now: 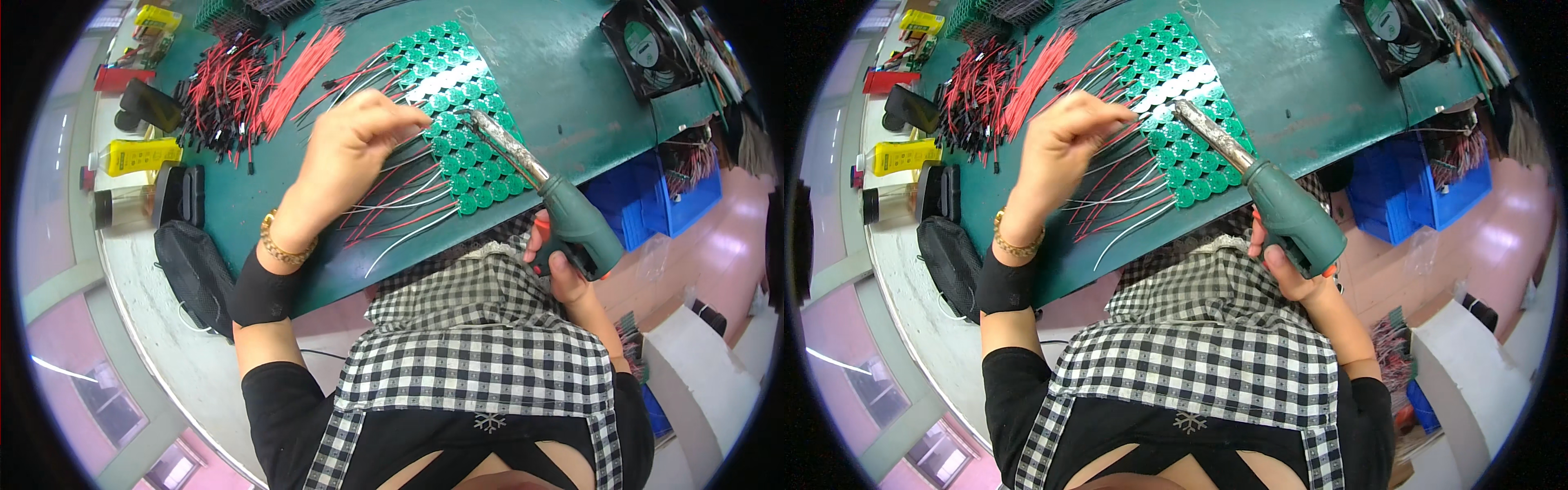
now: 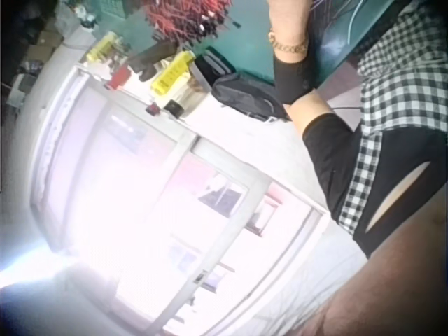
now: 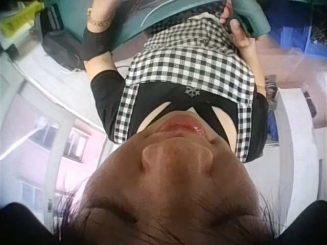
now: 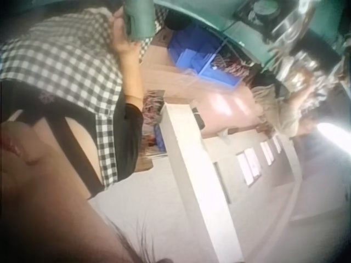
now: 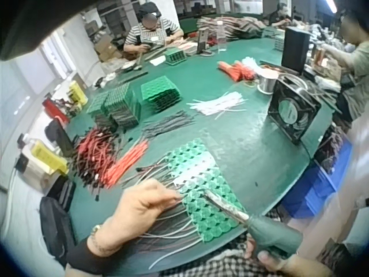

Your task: The person picks wires from piles on the workbench and solders each wire onto an electronic circuit board panel using a soldering iron.

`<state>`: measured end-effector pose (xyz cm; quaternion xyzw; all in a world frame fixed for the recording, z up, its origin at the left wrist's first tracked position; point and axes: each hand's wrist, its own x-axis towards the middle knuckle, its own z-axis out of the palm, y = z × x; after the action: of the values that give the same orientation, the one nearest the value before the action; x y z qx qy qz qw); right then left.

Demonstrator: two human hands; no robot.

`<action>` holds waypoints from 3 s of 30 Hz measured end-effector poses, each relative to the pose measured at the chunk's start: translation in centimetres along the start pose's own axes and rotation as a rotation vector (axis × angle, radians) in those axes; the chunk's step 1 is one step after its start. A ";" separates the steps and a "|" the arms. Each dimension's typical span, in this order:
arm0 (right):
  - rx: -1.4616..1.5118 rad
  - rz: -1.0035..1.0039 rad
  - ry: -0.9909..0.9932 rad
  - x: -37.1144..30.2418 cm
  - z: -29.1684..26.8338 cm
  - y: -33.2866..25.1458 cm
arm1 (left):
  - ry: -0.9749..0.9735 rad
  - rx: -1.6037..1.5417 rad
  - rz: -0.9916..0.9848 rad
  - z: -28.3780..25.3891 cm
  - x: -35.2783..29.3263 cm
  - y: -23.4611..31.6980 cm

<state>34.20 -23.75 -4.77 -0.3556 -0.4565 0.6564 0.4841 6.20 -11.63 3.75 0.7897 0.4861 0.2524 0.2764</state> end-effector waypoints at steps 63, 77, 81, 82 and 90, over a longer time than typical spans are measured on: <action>-0.317 0.072 -0.053 -2.2 0.8 -0.7 | 0.052 0.022 -0.067 3.6 -1.7 -2.3; -0.239 0.160 0.000 -2.1 1.3 0.5 | 0.020 -0.021 -0.086 4.0 -1.3 -2.4; -0.283 0.153 -0.017 -1.8 1.2 0.5 | 0.023 -0.018 -0.089 4.1 -1.3 -2.2; -0.284 0.153 -0.017 -1.7 1.1 0.4 | 0.023 -0.019 -0.089 4.1 -1.3 -2.2; -0.223 0.064 -0.021 -1.0 1.3 0.4 | 0.032 0.019 -0.069 3.6 -0.1 -2.0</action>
<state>33.19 -25.09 -4.65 -0.4148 -0.5201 0.6205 0.4153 7.32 -11.71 -0.23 0.7709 0.5198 0.2508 0.2695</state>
